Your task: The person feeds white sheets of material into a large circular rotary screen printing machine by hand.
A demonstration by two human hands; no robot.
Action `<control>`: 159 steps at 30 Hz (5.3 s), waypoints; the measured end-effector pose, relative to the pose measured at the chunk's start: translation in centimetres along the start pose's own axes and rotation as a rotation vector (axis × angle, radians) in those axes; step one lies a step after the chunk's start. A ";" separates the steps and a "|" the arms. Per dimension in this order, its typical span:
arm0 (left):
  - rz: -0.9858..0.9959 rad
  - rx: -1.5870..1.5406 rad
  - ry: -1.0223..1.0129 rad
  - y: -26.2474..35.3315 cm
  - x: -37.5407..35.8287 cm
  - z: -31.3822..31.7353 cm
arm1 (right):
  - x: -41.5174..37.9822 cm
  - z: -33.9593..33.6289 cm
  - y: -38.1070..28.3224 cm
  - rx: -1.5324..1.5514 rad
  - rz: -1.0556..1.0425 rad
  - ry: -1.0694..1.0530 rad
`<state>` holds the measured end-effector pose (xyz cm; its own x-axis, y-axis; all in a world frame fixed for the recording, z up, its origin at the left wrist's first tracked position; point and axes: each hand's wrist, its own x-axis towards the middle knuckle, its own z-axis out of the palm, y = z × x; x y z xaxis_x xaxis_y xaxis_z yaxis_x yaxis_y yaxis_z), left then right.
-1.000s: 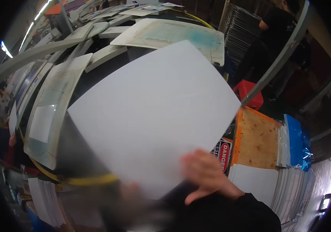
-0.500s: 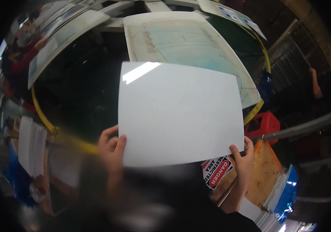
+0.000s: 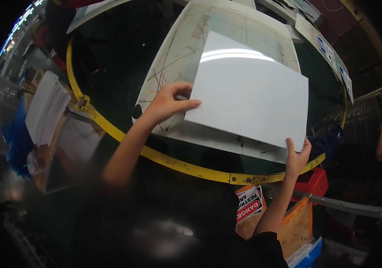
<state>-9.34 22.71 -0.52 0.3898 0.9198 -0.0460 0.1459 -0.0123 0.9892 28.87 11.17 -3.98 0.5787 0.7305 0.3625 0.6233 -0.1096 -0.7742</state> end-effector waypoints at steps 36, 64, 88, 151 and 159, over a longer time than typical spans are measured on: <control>0.163 1.191 0.102 -6.5 8.6 -6.1 | 6.3 9.1 -0.8 -0.184 -0.021 -0.014; 0.140 1.497 -0.041 -2.7 9.0 -3.9 | 6.1 9.0 -1.0 -0.557 -0.350 -0.169; 0.649 0.653 -0.008 1.0 -15.3 14.6 | -33.8 -24.2 4.8 -0.815 0.406 -0.145; -0.141 -0.658 0.066 0.0 -15.8 16.0 | -16.5 -17.7 2.9 0.182 0.364 0.149; 0.134 -0.254 0.242 -1.9 -10.5 13.6 | -11.7 -12.0 1.6 0.313 0.200 0.089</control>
<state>-1.40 7.73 -3.81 0.1598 0.9830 0.0903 -0.1335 -0.0691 0.9886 29.43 -5.67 -3.21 0.7245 0.6528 0.2211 0.3108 -0.0230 -0.9502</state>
